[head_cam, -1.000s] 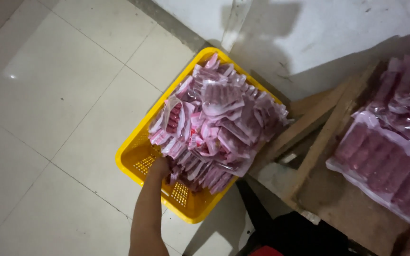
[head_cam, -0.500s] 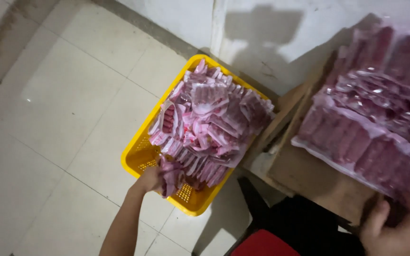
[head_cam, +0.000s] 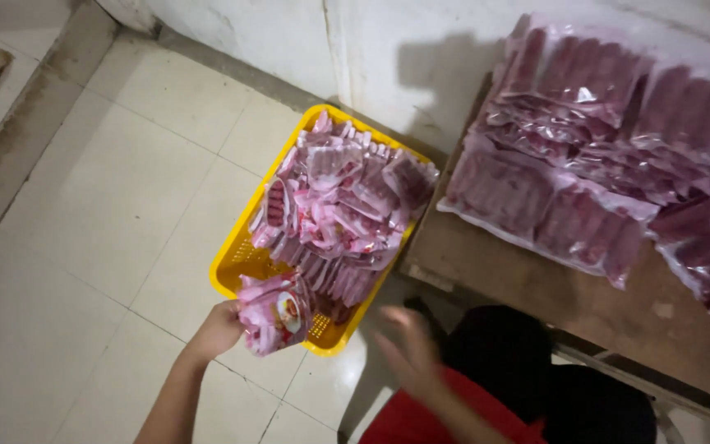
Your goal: Using a manual heat sealer to close plastic bags filled with small red items.
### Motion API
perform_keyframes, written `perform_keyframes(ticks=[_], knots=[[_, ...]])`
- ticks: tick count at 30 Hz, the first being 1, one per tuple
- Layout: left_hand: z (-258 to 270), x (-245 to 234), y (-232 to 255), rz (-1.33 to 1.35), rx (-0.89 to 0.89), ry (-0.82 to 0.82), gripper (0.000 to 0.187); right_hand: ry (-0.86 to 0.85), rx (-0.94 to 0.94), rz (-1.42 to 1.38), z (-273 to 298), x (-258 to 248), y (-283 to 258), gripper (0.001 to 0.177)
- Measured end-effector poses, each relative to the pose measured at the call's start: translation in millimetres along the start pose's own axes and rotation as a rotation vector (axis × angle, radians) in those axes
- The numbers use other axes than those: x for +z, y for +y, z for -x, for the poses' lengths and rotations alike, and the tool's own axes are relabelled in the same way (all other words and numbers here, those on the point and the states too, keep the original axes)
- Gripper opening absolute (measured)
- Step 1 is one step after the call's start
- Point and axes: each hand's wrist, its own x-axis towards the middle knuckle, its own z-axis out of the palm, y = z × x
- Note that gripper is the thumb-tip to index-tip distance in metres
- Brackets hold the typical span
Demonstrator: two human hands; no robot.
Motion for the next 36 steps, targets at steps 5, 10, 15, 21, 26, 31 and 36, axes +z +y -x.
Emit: perform_keyframes(ticks=[5,10,15,21,26,31,36], knots=[[15,5,46,0.098,-0.003,-0.071,0.015,-0.100,1.163,-1.164,19,161,48,0.041],[13,10,64,-0.077,0.195,0.050,0.016,-0.328,0.914,-0.840,6,78,57,0.043],[47,11,117,-0.170,0.178,0.034,0.017,-0.470,0.906,-0.346,23,-30,29,0.049],[99,33,231,-0.363,0.333,-0.037,0.015,-0.186,0.422,-0.289,39,-146,-103,0.034],[161,98,371,-0.404,0.608,0.045,0.011,0.213,-0.282,0.064,58,-199,-170,0.096],[158,198,458,-0.275,0.640,0.054,0.019,0.390,-0.275,0.223,24,-270,-146,0.092],[102,311,490,-0.150,0.623,0.126,0.022,0.479,-0.027,0.140,18,-342,-86,0.108]])
